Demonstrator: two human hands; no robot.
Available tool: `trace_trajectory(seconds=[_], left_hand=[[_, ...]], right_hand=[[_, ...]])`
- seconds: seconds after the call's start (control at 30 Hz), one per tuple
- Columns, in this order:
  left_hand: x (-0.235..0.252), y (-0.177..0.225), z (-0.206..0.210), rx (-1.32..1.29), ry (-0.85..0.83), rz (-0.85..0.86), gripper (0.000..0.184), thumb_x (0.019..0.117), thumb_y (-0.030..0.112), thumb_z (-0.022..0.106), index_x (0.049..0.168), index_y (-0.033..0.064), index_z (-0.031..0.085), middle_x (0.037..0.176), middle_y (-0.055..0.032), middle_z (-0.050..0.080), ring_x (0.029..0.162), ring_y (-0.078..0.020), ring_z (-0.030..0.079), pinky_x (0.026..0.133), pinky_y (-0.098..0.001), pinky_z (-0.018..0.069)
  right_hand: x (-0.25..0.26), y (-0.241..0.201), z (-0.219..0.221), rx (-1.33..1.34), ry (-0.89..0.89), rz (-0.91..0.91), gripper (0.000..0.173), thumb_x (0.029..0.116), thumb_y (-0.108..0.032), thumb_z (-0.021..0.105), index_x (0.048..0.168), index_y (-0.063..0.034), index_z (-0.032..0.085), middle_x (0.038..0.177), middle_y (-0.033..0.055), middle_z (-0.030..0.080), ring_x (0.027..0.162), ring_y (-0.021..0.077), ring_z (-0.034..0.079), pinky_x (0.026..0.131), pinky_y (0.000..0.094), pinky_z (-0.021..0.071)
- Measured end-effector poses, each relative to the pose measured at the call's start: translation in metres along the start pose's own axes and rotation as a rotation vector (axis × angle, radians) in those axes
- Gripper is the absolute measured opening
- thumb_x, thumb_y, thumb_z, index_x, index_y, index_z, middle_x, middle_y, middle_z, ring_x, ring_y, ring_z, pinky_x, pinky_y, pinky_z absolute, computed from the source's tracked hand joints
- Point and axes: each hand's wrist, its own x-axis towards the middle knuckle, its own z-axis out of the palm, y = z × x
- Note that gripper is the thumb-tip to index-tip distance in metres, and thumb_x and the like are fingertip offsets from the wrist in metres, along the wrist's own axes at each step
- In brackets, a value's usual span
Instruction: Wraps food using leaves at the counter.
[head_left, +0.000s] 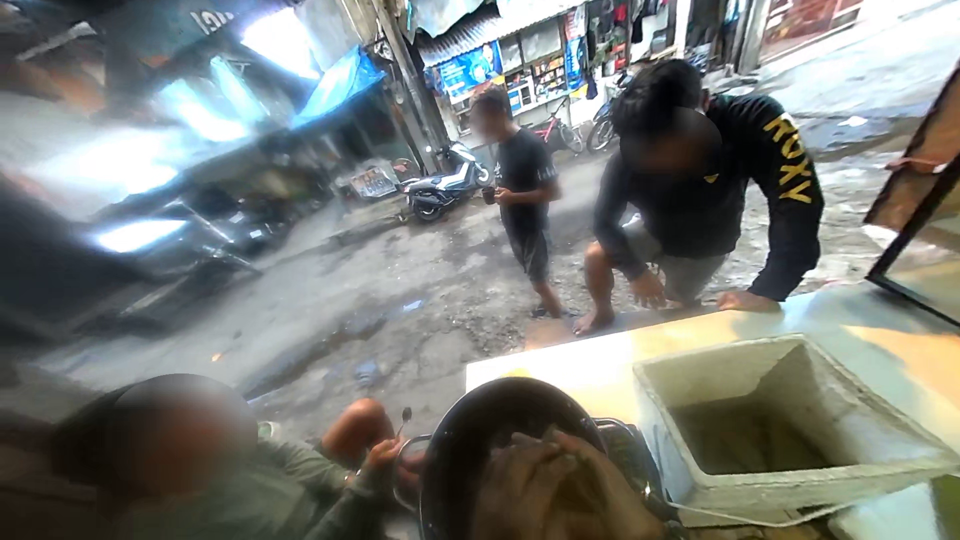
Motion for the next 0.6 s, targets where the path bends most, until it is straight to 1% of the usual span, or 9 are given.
trace_trajectory(seconds=[0.03,0.1,0.2,0.27,0.33,0.4,0.47,0.5,0.6], left_hand=[[0.002,0.0,-0.004,-0.085,0.043,-0.067,0.035,0.0894,0.019,0.072,0.124,0.0121,0.073,0.124,-0.0076,0.072,0.117,-0.0205,0.066,0.103,-0.0412,0.052],[0.011,0.003,-0.019,-0.347,0.12,-0.269,0.046,0.0889,0.011,0.074,0.131,-0.0039,0.063,0.116,-0.0093,0.073,0.103,-0.0136,0.072,0.092,-0.0325,0.061],[0.028,-0.003,-0.052,-0.527,-0.032,-0.539,0.067,0.0879,0.01,0.075,0.146,0.0008,0.043,0.1,-0.005,0.076,0.082,-0.0149,0.075,0.074,-0.0337,0.0652],[0.032,-0.011,-0.058,-0.47,-0.205,-0.582,0.059,0.0904,0.018,0.075,0.142,0.0075,0.048,0.098,-0.0017,0.077,0.083,-0.0141,0.075,0.075,-0.0343,0.065],[0.035,-0.015,-0.059,-0.202,-0.307,-0.542,0.048,0.0948,0.032,0.07,0.139,0.0168,0.057,0.109,0.0034,0.075,0.097,-0.0118,0.072,0.086,-0.0358,0.0619],[0.034,-0.017,-0.059,0.058,-0.253,-0.469,0.042,0.1009,0.042,0.055,0.135,0.0207,0.067,0.129,-0.0022,0.068,0.12,-0.0228,0.062,0.101,-0.0465,0.0514],[0.03,-0.021,-0.065,0.124,-0.202,-0.535,0.047,0.1086,0.038,0.035,0.129,0.0147,0.071,0.126,-0.0093,0.07,0.121,-0.0279,0.063,0.105,-0.0512,0.0481],[0.027,-0.021,-0.069,0.157,-0.268,-0.623,0.049,0.109,0.035,0.032,0.128,0.0106,0.07,0.121,-0.0133,0.071,0.118,-0.031,0.065,0.104,-0.0548,0.0482],[0.025,-0.011,-0.066,0.218,-0.781,-0.824,0.049,0.1081,0.042,0.04,0.134,0.0083,0.064,0.116,-0.0217,0.072,0.113,-0.0427,0.067,0.097,-0.0664,0.0489]], right_hand=[[-0.001,0.0,0.003,-0.034,0.011,0.004,0.046,0.1096,-0.034,0.026,0.113,-0.0074,0.063,0.1,0.0086,0.072,0.093,0.0164,0.07,0.083,0.0353,0.0594],[0.0,0.0,0.003,-0.132,0.006,-0.012,0.042,0.1119,-0.034,0.028,0.129,-0.0069,0.054,0.114,0.0108,0.068,0.104,0.0208,0.067,0.093,0.0399,0.0562],[-0.003,-0.001,0.007,-0.304,-0.01,-0.088,0.038,0.1071,-0.017,0.039,0.143,-0.0041,0.045,0.12,0.0139,0.067,0.104,0.0249,0.069,0.089,0.0438,0.0589],[-0.004,0.002,0.006,-0.393,-0.046,-0.115,0.036,0.0998,-0.011,0.042,0.134,-0.0037,0.05,0.113,0.0121,0.069,0.097,0.0242,0.071,0.08,0.0446,0.0622],[-0.004,0.003,0.006,-0.459,-0.043,-0.107,0.036,0.097,-0.007,0.043,0.132,-0.0054,0.052,0.114,0.0107,0.068,0.096,0.0239,0.071,0.075,0.0448,0.0627],[-0.002,0.002,0.005,-0.487,-0.028,-0.088,0.046,0.0962,-0.006,0.041,0.142,-0.0064,0.047,0.12,0.0118,0.066,0.098,0.0256,0.07,0.072,0.0446,0.0628],[0.0,0.002,0.005,-0.476,0.023,-0.088,0.05,0.0966,-0.008,0.037,0.146,-0.0062,0.041,0.12,0.0161,0.067,0.099,0.0302,0.072,0.07,0.0446,0.063],[0.0,0.002,0.006,-0.475,0.07,-0.103,0.05,0.0968,-0.01,0.038,0.147,-0.0061,0.041,0.12,0.0174,0.067,0.099,0.0317,0.072,0.07,0.0451,0.063],[0.002,0.003,0.01,-0.462,0.191,-0.212,0.043,0.1012,-0.012,0.051,0.143,-0.0038,0.047,0.12,0.0186,0.068,0.101,0.0321,0.072,0.075,0.045,0.0632]])
